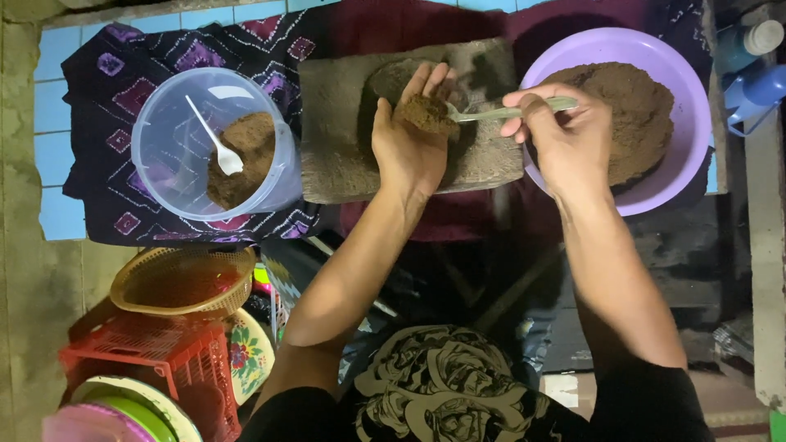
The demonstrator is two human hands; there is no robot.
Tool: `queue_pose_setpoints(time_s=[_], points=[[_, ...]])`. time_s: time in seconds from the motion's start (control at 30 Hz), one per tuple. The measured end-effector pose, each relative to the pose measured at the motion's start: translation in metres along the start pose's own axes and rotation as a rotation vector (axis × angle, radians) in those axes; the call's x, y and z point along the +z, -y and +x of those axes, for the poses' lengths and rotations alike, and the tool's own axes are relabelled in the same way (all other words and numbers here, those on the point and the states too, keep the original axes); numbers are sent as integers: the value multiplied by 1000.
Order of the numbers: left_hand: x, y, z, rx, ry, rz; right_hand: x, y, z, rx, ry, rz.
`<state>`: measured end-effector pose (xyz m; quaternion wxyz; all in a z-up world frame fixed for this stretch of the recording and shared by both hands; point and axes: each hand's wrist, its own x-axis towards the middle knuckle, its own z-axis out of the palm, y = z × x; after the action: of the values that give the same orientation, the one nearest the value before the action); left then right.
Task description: The person uses a spoon to scoop a brown powder from a stone grinder and transfers it into a purple bowl. They repeat this process, scraping the grinder and mixing the powder in the bowl.
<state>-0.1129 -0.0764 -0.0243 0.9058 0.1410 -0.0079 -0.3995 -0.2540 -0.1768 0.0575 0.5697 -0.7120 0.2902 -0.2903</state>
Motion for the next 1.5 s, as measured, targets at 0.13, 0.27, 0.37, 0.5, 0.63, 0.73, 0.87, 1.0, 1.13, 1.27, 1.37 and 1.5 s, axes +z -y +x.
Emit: queue_pose_setpoints(time_s=[0.13,0.27,0.37,0.5,0.63,0.73,0.87,1.0,1.13,1.27,1.37,1.5], points=[[19,17,6,-39,-31,77,-20,0,-2,-8,-76,-8],[20,55,21,-35,199,-57,-54,-2,-10,-28,-177,-2],[40,86,19,-110,165,-56,-84,-10,-19,-21,-250,-1],[77,125,11,-283,-96,60,-122,-21,-35,24,-349,28],[63,167,12,-341,-92,118,-154,-33,-49,51,-400,10],[34,188,13,-191,96,117,-175,-53,-60,95,-449,17],[8,188,10,220,205,1189,-185,-107,-74,-211,-368,-140],[-31,188,5,524,340,1516,-184,-163,-95,-532,-138,-795],[-37,170,-2,514,419,1657,-183,-175,-113,-591,-263,-749],[-57,177,6,448,348,1612,-173,-163,-115,-362,-263,-600],[-60,177,5,388,310,1505,-179,-169,-108,-358,-236,-668],[-59,175,4,358,305,1461,-194,-170,-85,-573,-452,-846]])
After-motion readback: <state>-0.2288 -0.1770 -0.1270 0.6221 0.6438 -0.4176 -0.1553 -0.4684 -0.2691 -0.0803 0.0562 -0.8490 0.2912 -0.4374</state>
